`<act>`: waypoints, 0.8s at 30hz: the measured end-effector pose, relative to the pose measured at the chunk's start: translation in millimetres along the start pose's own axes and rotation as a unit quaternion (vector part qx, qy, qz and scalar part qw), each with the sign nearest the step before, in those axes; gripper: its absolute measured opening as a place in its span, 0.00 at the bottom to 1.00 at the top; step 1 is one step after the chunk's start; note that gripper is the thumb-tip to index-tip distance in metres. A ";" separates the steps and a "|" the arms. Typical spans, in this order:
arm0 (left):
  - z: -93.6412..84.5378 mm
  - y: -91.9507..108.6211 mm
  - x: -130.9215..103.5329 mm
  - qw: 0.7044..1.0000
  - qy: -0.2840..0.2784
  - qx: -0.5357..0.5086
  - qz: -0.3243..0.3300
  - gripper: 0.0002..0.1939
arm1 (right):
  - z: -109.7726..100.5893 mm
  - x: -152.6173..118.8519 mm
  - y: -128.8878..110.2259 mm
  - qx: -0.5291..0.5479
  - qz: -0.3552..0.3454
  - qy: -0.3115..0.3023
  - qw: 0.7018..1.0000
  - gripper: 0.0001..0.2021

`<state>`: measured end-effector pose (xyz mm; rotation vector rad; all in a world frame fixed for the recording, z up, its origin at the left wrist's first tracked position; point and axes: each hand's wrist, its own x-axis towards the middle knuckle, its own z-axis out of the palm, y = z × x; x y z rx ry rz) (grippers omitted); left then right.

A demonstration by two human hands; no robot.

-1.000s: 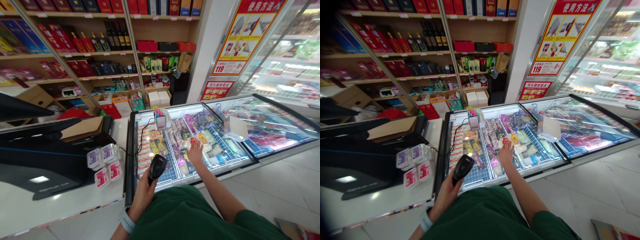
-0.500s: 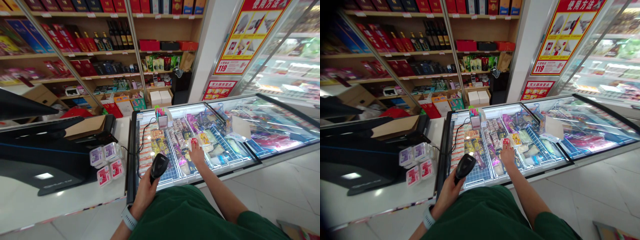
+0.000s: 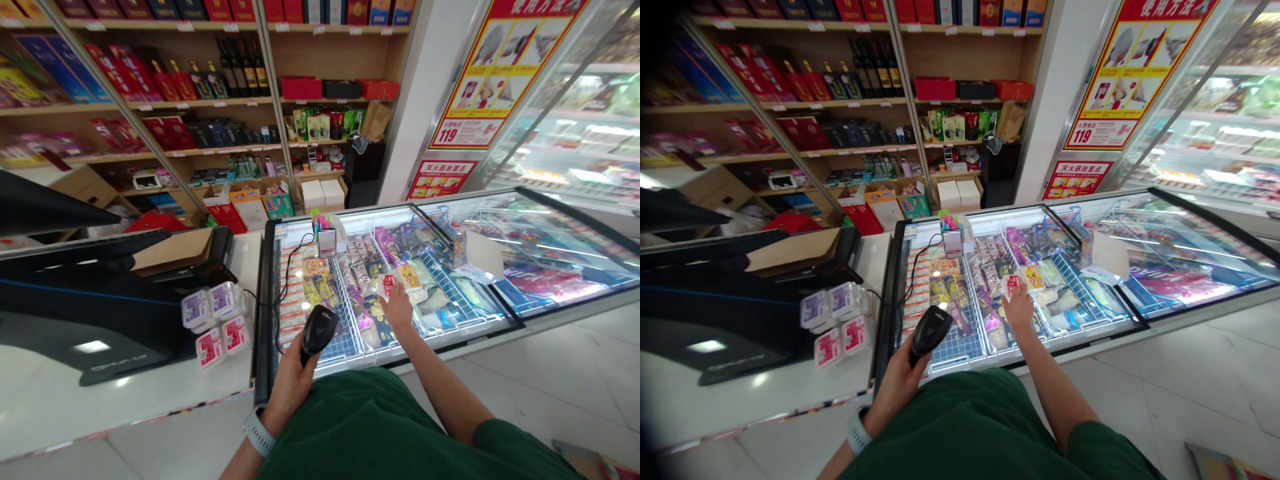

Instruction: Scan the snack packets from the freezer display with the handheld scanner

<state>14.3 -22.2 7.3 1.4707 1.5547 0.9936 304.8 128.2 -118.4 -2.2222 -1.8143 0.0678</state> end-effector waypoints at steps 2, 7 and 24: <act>0.0 -0.2 0.0 1.000 0.006 -0.001 -0.001 0.22 | 1.5 0.4 -0.2 0.014 0.003 0.006 1.000 0.31; -1.3 1.5 0.4 1.000 -0.001 0.002 0.000 0.21 | 3.6 4.0 -0.6 0.025 0.014 0.020 0.999 0.26; -1.1 -4.0 1.0 1.000 -0.008 0.006 0.005 0.23 | -1.8 7.5 -17.3 0.207 -0.098 0.037 0.973 0.24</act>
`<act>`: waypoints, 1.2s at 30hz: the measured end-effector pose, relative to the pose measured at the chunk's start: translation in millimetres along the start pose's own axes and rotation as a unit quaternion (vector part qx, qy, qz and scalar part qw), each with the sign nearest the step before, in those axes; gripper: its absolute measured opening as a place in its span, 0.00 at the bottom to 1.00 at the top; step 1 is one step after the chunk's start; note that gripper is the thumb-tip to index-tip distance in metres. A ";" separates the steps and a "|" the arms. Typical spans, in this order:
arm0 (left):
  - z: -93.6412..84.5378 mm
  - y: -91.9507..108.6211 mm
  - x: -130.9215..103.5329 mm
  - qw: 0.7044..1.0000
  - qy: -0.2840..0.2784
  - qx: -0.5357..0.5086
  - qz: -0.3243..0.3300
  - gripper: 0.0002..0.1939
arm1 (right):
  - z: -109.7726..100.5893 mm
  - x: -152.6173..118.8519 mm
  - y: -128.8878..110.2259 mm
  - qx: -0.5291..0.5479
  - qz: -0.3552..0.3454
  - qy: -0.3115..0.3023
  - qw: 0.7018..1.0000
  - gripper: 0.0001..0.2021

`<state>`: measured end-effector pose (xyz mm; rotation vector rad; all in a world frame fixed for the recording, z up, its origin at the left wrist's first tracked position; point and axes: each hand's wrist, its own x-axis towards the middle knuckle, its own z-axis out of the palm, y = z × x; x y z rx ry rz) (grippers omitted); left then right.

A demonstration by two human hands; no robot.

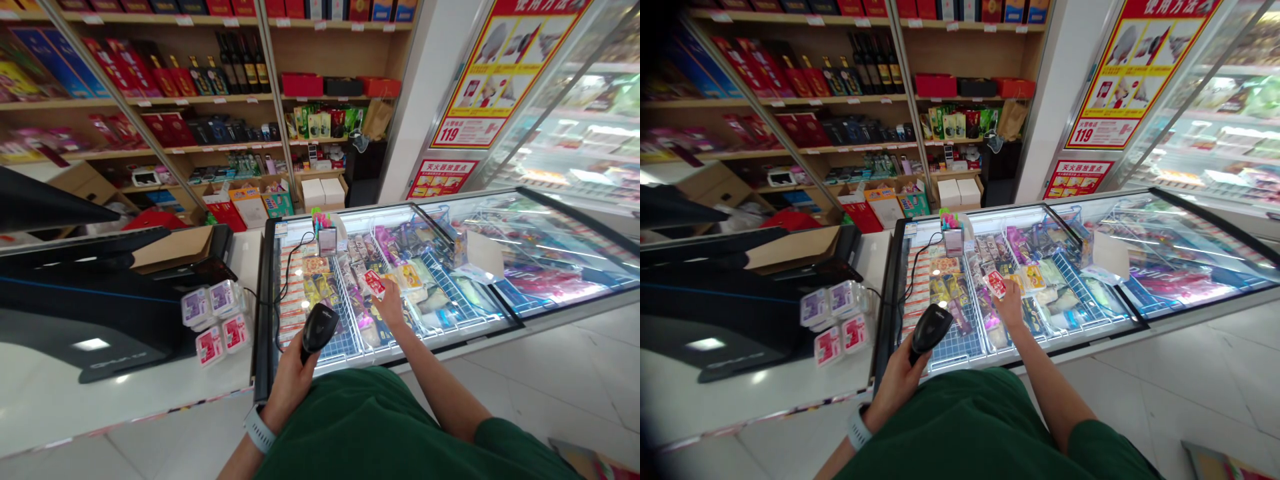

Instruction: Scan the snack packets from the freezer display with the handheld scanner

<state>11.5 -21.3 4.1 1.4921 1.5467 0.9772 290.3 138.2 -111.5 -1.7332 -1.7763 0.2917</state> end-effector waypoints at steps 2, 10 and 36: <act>-0.1 -0.8 0.1 1.000 0.007 -0.002 0.001 0.23 | 0.0 0.5 -7.7 0.025 -0.013 0.000 1.000 0.24; 0.0 -3.5 0.5 1.000 0.010 0.004 0.009 0.23 | -11.2 2.5 -50.1 0.135 -0.118 0.044 0.983 0.25; -0.5 0.0 0.3 1.000 0.000 0.010 0.020 0.22 | -11.2 -3.1 -92.0 0.570 0.190 -0.056 0.797 0.19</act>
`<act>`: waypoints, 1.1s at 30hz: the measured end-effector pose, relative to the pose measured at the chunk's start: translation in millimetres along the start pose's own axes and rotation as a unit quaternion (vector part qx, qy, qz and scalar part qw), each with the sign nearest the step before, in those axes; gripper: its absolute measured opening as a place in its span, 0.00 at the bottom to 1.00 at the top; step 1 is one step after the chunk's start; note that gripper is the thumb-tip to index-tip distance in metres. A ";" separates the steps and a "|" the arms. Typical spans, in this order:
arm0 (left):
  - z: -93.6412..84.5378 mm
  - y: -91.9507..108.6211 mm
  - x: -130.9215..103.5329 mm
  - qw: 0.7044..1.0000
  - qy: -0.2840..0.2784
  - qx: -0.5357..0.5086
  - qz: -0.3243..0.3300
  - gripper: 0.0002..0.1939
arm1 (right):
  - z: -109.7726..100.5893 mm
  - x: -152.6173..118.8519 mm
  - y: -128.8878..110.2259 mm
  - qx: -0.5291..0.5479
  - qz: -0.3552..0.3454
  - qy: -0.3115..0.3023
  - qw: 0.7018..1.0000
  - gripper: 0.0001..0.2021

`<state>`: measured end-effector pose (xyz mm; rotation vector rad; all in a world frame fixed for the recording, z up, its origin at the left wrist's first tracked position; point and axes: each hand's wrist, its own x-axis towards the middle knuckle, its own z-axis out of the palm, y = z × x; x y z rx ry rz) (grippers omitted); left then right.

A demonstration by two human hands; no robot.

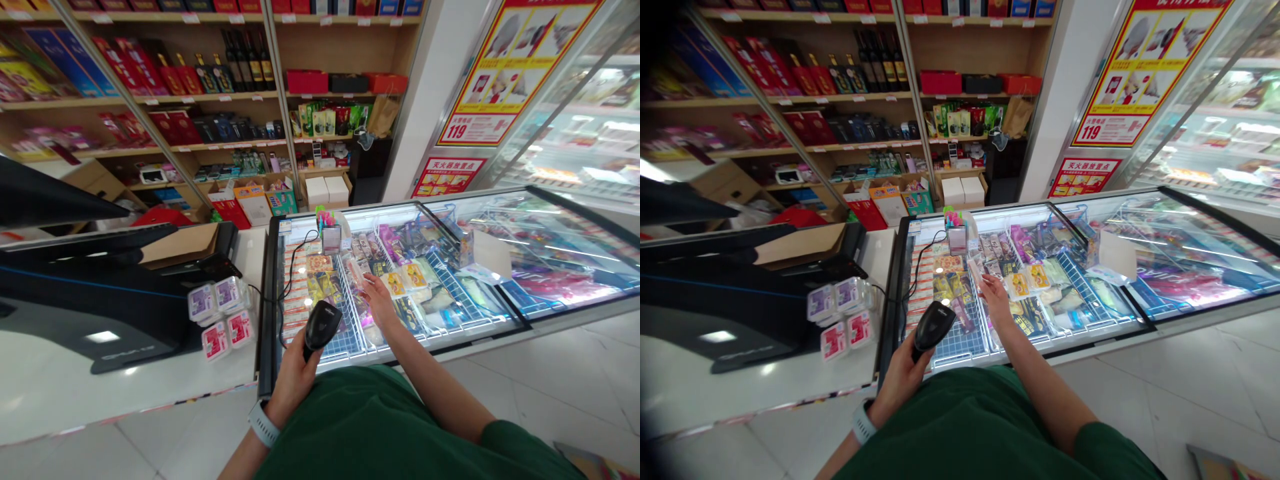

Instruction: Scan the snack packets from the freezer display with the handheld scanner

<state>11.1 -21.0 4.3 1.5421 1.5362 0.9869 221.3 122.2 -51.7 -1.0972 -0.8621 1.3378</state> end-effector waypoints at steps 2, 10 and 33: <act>-0.1 -0.2 -0.6 1.000 -0.003 0.000 0.002 0.22 | 0.0 -0.2 -2.9 0.099 0.053 -0.017 0.994 0.20; 0.7 -2.5 -2.1 1.000 -0.003 0.007 -0.012 0.23 | 1.1 -11.5 -16.1 0.176 0.092 -0.145 0.969 0.24; 1.3 -1.2 -1.4 1.000 0.005 -0.008 -0.010 0.21 | 6.9 -12.9 4.2 0.158 0.210 -0.123 0.957 0.15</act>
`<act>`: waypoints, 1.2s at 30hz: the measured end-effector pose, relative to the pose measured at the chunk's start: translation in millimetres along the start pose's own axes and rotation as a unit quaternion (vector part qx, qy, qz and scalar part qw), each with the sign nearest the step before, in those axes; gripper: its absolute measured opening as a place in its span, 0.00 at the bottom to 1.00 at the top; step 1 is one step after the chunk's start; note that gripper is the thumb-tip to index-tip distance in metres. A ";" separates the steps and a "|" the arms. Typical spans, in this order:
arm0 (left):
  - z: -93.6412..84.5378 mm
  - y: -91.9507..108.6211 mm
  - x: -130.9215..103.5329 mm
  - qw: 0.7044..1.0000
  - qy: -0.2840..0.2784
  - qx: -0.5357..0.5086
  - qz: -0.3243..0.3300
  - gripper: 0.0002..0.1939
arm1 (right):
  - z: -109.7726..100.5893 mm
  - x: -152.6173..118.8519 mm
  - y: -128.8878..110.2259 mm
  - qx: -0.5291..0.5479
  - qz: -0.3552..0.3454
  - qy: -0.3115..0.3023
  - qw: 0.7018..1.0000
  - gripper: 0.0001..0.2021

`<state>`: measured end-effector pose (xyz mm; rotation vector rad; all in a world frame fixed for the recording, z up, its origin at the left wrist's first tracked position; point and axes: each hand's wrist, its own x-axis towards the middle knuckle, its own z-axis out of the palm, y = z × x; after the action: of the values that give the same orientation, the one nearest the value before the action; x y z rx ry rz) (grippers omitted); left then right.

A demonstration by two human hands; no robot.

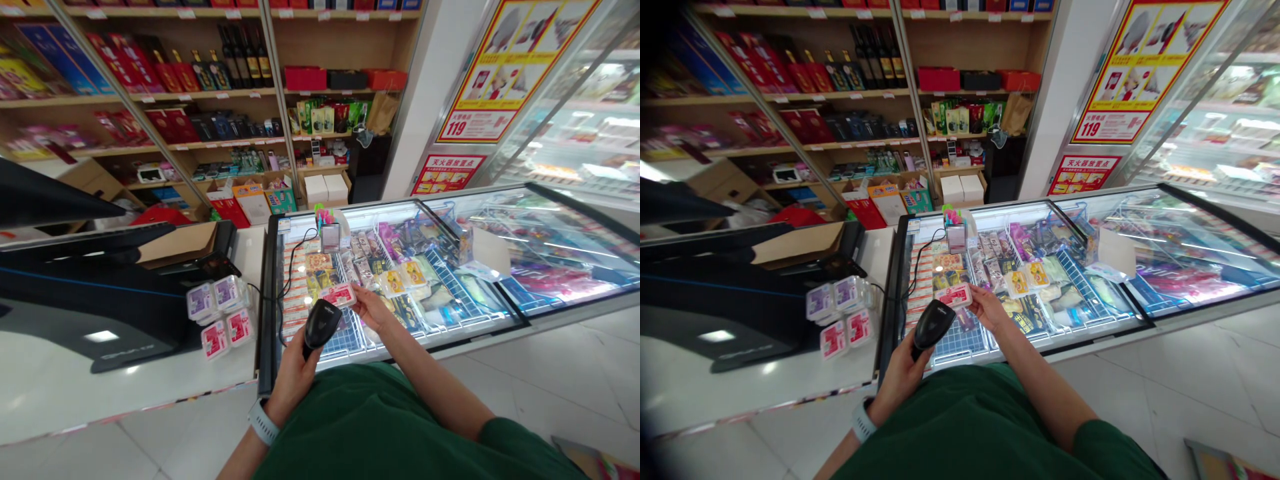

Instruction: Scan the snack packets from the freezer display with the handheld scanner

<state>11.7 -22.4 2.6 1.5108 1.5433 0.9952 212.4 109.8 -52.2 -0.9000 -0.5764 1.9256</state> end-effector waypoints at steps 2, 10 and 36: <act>0.1 1.7 0.6 1.000 -0.002 0.002 -0.002 0.21 | 2.4 -1.1 4.7 -0.007 0.035 -0.029 0.999 0.18; -2.6 0.1 -0.4 1.000 0.028 0.011 -0.011 0.21 | -10.6 13.5 16.1 -0.129 0.050 0.026 0.990 0.13; -19.7 -8.8 -9.6 0.987 0.153 0.021 -0.052 0.19 | -19.0 42.1 74.0 -0.641 -0.114 0.011 0.759 0.17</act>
<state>-9.6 -32.6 2.7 1.3351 1.8470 1.1817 173.9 111.7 -130.5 -1.5318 -1.9937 1.0784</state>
